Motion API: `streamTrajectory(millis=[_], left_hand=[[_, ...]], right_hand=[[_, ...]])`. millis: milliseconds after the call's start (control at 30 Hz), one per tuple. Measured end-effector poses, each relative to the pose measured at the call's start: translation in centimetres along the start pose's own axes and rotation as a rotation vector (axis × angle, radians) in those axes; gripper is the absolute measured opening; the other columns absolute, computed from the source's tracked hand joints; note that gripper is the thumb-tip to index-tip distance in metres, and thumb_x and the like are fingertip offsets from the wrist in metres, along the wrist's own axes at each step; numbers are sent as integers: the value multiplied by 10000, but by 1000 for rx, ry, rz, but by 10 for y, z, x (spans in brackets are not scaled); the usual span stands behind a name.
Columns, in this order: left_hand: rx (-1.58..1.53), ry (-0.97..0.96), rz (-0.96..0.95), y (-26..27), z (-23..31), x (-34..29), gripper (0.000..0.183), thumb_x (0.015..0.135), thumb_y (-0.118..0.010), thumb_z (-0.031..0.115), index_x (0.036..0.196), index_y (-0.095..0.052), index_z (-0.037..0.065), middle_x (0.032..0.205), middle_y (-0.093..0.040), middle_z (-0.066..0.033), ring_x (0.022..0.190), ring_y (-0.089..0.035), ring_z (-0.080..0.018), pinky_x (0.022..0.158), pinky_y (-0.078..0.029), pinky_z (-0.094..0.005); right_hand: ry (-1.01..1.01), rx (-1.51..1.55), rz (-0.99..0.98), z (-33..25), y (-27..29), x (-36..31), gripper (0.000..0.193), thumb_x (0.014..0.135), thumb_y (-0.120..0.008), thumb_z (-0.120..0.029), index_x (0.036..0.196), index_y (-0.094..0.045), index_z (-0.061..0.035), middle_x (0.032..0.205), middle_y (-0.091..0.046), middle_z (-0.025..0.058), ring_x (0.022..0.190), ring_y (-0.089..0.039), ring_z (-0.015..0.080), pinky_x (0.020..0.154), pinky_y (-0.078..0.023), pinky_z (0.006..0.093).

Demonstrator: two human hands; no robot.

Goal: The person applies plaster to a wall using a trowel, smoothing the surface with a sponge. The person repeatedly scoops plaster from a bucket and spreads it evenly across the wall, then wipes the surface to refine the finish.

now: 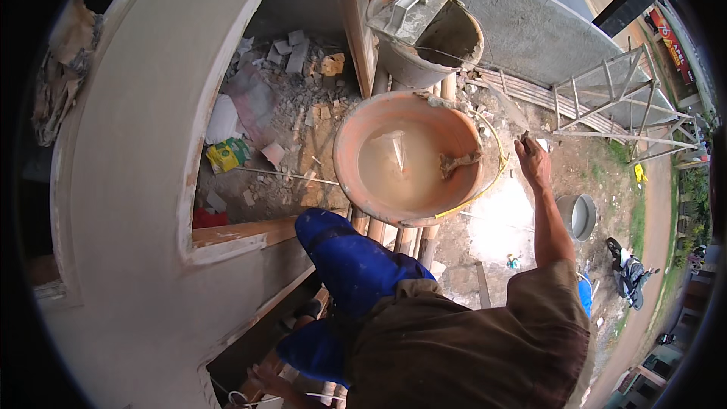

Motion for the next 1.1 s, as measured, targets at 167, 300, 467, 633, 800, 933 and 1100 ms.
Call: streamTrajectory(millis=[167, 300, 467, 633, 800, 933, 1100], left_hand=[[-10, -7, 16, 7, -19, 1, 590, 982, -490, 420, 1330, -460, -55, 1088, -621, -226, 908, -653, -259, 751, -560, -344], [137, -61, 40, 24, -50, -9, 581, 981, -471, 453, 1317, -489, -20, 1130, -617, -225, 915, -670, -287, 708, -554, -364], [109, 124, 15, 28, -77, -23, 554, 989, -457, 444, 1299, -498, -14, 1099, -623, -241, 924, -666, -327, 710, -557, -388], [150, -52, 17, 23, -51, -20, 507, 1004, -452, 396, 1205, -518, -65, 985, -631, -241, 811, -676, -302, 689, -569, -381], [100, 58, -42, 6, -19, -24, 626, 984, -466, 453, 1312, -476, -79, 1198, -577, -253, 1017, -622, -338, 771, -557, -400], [168, -108, 14, 17, -39, -20, 605, 982, -468, 447, 1326, -480, -50, 1198, -579, -253, 981, -651, -323, 765, -569, -388], [168, 87, 39, 24, -72, -33, 620, 967, -476, 475, 1337, -475, -22, 1147, -607, -240, 923, -683, -308, 727, -575, -371]], right_hand=[[97, -48, 92, -42, 13, 22, 330, 900, -594, -401, 1066, -662, -125, 985, -654, 130, 882, -645, 350, 742, -506, 434], [112, -82, 58, -48, 35, 23, 308, 911, -586, -386, 1078, -676, -142, 1003, -655, 103, 893, -653, 327, 751, -513, 425], [141, -71, 92, -43, 49, 9, 283, 899, -619, -360, 1051, -679, -129, 952, -643, 106, 859, -636, 323, 737, -497, 401], [171, 1, 194, -70, 47, 28, 314, 912, -609, -383, 1045, -675, -106, 919, -639, 118, 846, -638, 322, 736, -498, 396], [182, 107, 304, -108, 16, 78, 371, 918, -595, -411, 1071, -660, -80, 977, -647, 160, 898, -633, 362, 762, -496, 424], [276, 77, 263, -128, -20, 106, 347, 948, -551, -370, 1053, -603, -44, 991, -619, 182, 906, -610, 397, 766, -493, 462], [323, 88, 144, -125, -56, 118, 301, 954, -530, -343, 1038, -533, -54, 1035, -584, 182, 958, -581, 396, 785, -473, 480]])
Point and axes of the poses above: each hand's wrist, its own x-axis towards the middle knuckle, its own y-axis out of the back of the hand, z = x × y, the point moved 9 cm from there along x, towards the middle knuckle
